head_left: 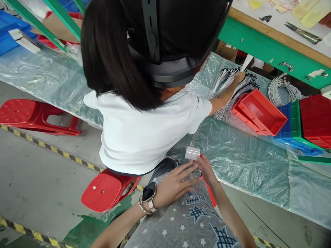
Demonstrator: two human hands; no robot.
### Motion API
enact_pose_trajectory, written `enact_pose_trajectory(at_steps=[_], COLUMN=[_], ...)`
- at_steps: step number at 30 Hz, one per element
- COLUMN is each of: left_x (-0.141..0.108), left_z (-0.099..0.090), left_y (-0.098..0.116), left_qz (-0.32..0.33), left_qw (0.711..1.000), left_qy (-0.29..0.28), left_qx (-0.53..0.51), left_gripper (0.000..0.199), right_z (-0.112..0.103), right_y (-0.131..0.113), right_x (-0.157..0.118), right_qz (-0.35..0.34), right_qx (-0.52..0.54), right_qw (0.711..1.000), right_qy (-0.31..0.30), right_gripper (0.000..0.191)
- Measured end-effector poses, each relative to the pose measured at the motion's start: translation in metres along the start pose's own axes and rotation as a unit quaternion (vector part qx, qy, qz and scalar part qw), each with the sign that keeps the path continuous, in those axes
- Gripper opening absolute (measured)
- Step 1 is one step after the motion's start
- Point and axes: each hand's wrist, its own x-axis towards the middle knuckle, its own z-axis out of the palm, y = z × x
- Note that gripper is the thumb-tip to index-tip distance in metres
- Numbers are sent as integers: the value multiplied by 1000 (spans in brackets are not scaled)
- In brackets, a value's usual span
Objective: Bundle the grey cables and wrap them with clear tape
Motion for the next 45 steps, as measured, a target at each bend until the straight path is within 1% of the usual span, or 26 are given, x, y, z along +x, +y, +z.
enact_pose_trajectory(at_steps=[2, 3, 4, 5, 6, 8, 9, 10, 11, 13, 14, 15, 16, 18, 20, 22, 24, 29, 33, 35, 37, 39, 41, 43, 45], left_x=[-4, -6, -8, -9, -9, -6, -3, 1, 5, 15, 19, 23, 25, 29, 30, 30, 29, 23, 13, 8, 2, -3, -7, -10, -12], left_z=[-3, -4, -4, -3, 0, 11, 18, 26, 33, 46, 50, 52, 54, 54, 54, 54, 55, 59, 62, 65, 69, 72, 75, 75, 74], left_y=[-7, -13, -20, -28, -37, -56, -64, -70, -73, -74, -71, -67, -63, -54, -47, -43, -41, -37, -33, -31, -28, -26, -24, -24, -22], left_qz=[-25, -49, -82, -123, -167, -257, -292, -318, -333, -340, -339, -338, -339, -338, -332, -326, -325, -328, -342, -344, -347, -359, -373, -380, -379], left_qw=[996, 989, 975, 953, 923, 852, 823, 805, 798, 808, 817, 821, 820, 802, 774, 753, 739, 727, 722, 714, 703, 694, 689, 693, 702], left_qy=[-1, 12, 35, 65, 102, 162, 171, 167, 154, 135, 144, 166, 197, 251, 278, 282, 286, 306, 271, 259, 260, 269, 282, 295, 305], left_qx=[-82, -139, -204, -270, -332, -426, -455, -472, -478, -461, -444, -428, -417, -424, -461, -497, -516, -520, -537, -552, -563, -563, -553, -537, -520], left_gripper=[67, 75, 78, 75, 68, 53, 50, 51, 54, 57, 56, 54, 52, 49, 46, 43, 42, 43, 44, 46, 47, 48, 49, 50, 49], right_z=[-4, -6, -8, -9, -11, -11, -11, -10, -9, -6, -4, -1, 1, 7, 11, 13, 15, 14, 13, 14, 16, 20, 24, 25, 22], right_y=[0, 1, 1, 2, 3, 5, 6, 6, 7, 5, 4, 1, -1, -7, -12, -14, -14, -8, -2, 3, 9, 15, 19, 22, 23], right_x=[1, 2, 3, 4, 5, 7, 8, 8, 8, 7, 4, 2, -1, -8, -15, -19, -22, -30, -42, -49, -58, -67, -76, -81, -83], right_qz=[-11, -17, -24, -32, -38, -49, -55, -61, -67, -77, -80, -81, -82, -83, -86, -89, -92, -89, -67, -57, -53, -70, -91, -86, -57], right_qx=[-30, -45, -58, -69, -76, -85, -89, -96, -106, -128, -137, -143, -146, -148, -149, -150, -150, -160, -182, -171, -148, -129, -126, -134, -139], right_qw=[999, 999, 998, 997, 996, 995, 994, 993, 992, 989, 987, 986, 986, 985, 984, 984, 984, 983, 981, 984, 987, 986, 981, 978, 978], right_qy=[9, 14, 18, 20, 20, 16, 13, 11, 7, -4, -10, -17, -22, -31, -37, -41, -38, -21, -7, 6, 34, 73, 114, 138, 144], right_gripper=[44, 45, 45, 45, 46, 48, 49, 50, 50, 49, 48, 46, 46, 44, 41, 38, 37, 37, 36, 38, 43, 47, 47, 43, 43])
